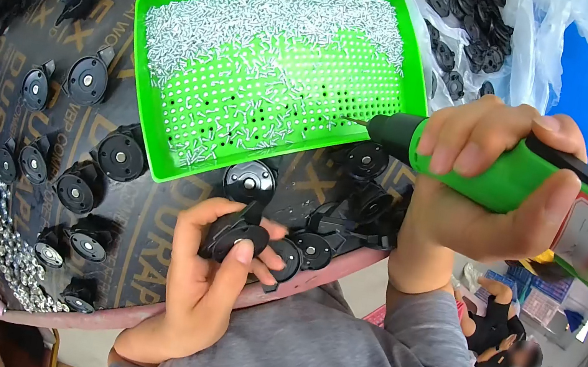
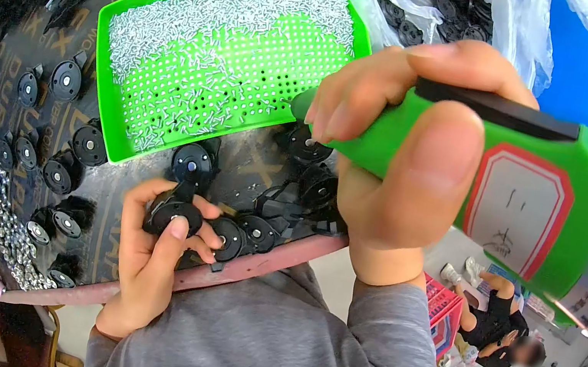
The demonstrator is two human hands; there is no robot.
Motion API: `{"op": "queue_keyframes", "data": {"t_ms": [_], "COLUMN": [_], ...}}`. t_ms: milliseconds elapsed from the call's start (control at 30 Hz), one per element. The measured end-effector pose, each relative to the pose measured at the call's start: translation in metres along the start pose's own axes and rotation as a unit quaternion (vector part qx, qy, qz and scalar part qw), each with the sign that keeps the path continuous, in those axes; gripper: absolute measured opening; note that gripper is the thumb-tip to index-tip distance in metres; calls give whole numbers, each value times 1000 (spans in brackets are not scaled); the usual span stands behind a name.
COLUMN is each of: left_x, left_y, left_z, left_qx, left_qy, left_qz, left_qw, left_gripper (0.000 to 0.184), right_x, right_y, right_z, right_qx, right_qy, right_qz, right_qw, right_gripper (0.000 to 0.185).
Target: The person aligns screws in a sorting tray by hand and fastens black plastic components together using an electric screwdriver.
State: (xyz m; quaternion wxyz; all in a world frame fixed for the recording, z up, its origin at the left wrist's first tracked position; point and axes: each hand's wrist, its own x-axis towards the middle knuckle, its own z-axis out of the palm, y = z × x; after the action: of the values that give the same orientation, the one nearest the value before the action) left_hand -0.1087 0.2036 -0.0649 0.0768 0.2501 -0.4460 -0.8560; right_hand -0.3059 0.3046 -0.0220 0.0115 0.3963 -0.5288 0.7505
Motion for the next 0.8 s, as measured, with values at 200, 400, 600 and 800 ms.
{"op": "queue_keyframes", "data": {"t_ms": [200, 400, 600, 800], "left_x": [1, 0, -1, -1], "left_y": [2, -2, -6, -6], "left_z": [-7, -5, -11, -11], "left_qx": [6, 20, 28, 5], "left_qy": [-40, -14, -28, -31], "left_qz": [-5, -13, -2, -11], "left_qw": [999, 1000, 999, 999], "left_gripper": [36, 39, 37, 37], "right_x": [-1, -20, -40, -37], "right_y": [-59, -65, -57, -50], "right_z": [-1, 39, 66, 58], "right_qx": [114, 291, 187, 173], "right_qy": [-11, -114, -36, -122], "right_qz": [-16, -132, -103, -45], "right_qw": [993, 941, 976, 976], "right_gripper": [45, 21, 24, 17]}}
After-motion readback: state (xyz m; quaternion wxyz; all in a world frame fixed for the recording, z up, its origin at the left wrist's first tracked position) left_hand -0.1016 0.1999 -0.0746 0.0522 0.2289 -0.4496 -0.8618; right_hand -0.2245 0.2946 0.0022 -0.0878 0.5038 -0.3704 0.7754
